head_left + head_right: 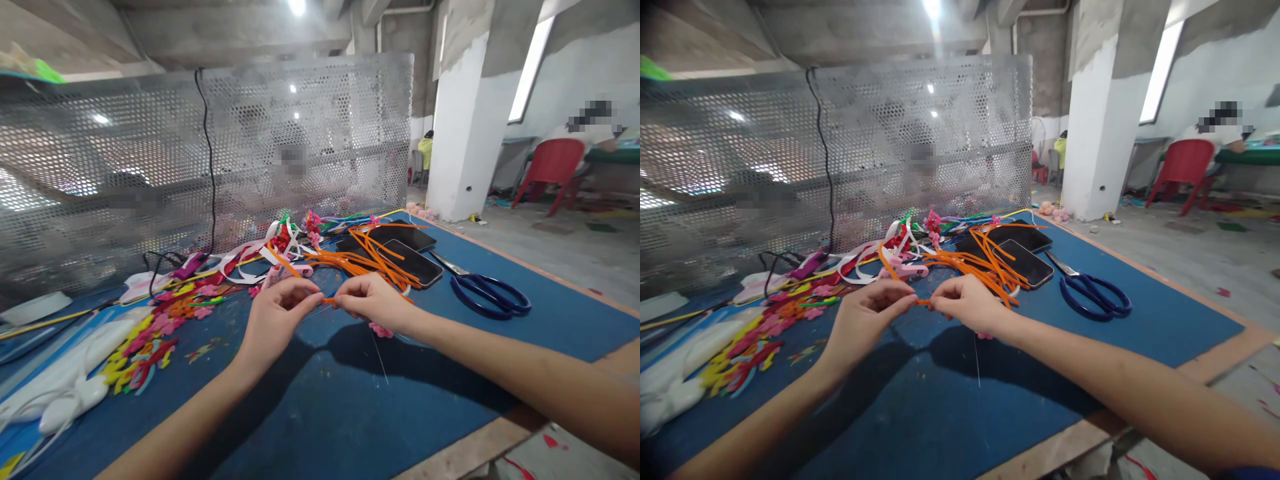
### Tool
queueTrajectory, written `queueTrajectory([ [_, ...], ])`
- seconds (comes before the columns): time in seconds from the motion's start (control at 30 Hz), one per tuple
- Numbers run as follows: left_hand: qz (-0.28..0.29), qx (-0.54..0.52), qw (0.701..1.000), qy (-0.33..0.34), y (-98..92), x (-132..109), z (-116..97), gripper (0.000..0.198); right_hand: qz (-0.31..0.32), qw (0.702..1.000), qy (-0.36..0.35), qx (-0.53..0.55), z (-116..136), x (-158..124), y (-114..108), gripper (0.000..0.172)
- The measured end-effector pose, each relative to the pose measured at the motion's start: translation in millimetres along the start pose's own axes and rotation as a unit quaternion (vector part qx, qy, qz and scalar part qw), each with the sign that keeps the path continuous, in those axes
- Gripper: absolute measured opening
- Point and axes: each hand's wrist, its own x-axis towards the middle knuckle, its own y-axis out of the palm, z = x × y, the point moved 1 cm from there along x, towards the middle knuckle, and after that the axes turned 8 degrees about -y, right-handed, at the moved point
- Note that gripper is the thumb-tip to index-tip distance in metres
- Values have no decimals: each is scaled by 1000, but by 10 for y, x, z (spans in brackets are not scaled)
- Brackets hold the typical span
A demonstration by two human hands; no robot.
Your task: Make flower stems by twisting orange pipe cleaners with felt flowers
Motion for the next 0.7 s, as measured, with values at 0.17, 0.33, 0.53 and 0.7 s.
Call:
queueTrajectory([
  [0.17, 19, 171, 975, 140, -20, -37, 18, 17, 13, 999, 0, -35, -46, -8, -19, 16],
  [0.33, 45, 324, 883, 336, 12, -93, 75, 27, 53, 973, -111, -197, -59, -42, -39, 21],
  [0.53, 65, 413, 829, 370, 52, -152, 123, 29, 103, 925, -200, -306, -37, -75, 8, 19],
  [0.7, 46, 460, 800, 383, 66, -138, 71, 25, 93, 923, -192, -319, -51, -82, 5, 16],
])
